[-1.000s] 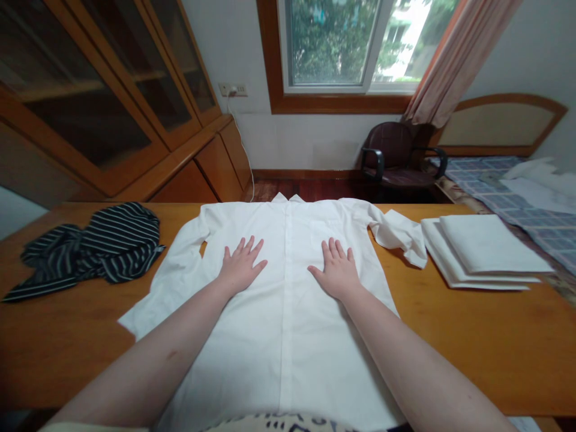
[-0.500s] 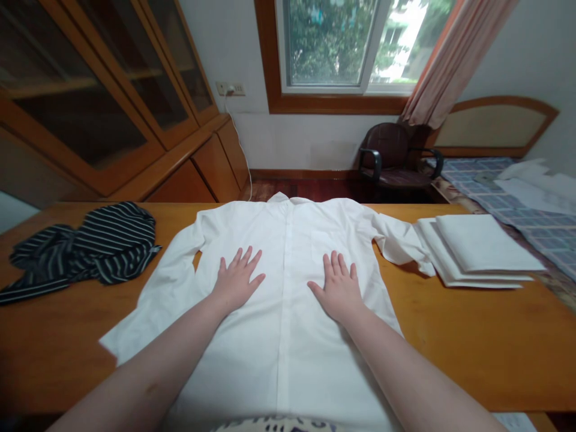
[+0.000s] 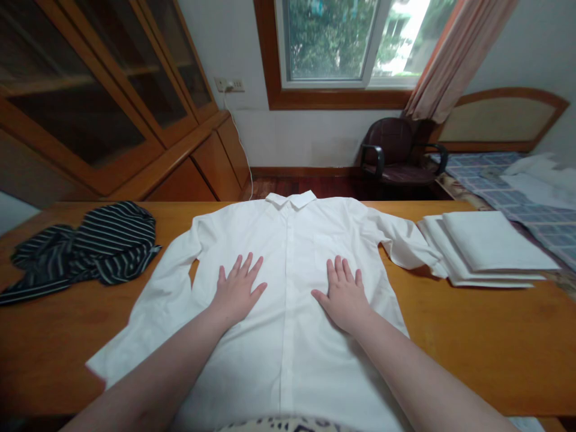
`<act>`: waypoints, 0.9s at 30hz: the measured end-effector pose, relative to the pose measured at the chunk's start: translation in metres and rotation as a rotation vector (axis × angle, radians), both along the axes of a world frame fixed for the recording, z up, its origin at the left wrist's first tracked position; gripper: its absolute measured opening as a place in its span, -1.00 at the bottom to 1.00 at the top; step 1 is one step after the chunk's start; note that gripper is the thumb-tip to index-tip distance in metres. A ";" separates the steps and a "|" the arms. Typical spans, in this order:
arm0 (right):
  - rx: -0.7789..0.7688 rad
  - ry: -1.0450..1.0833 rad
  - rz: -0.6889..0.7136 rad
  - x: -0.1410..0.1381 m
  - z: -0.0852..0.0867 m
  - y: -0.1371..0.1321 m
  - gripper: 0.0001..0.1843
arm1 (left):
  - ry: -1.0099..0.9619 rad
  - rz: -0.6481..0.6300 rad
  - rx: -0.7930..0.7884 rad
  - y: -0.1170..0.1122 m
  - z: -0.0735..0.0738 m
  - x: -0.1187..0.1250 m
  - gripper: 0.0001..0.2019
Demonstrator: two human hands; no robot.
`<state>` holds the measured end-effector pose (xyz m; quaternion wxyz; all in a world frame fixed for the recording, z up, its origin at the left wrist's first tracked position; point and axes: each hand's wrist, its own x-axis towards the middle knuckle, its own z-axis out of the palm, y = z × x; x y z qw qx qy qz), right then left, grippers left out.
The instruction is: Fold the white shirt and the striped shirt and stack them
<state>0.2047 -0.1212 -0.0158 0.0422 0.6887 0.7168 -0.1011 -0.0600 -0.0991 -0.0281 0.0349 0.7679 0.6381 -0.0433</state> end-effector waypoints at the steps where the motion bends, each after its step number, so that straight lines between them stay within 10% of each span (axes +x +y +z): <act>1: -0.015 0.018 0.003 0.000 0.006 0.004 -0.17 | -0.001 0.001 0.006 0.000 0.000 0.000 -0.37; 7: 0.108 0.114 0.045 -0.004 0.036 0.068 -0.24 | -0.010 0.015 0.021 0.000 -0.002 0.001 -0.37; 13: 0.156 0.093 0.031 -0.006 0.006 0.127 -0.22 | -0.018 0.032 -0.020 0.003 0.002 0.002 -0.37; 27: 0.199 0.029 0.087 0.007 -0.015 0.096 -0.28 | -0.043 0.035 -0.310 -0.010 0.036 -0.007 -0.29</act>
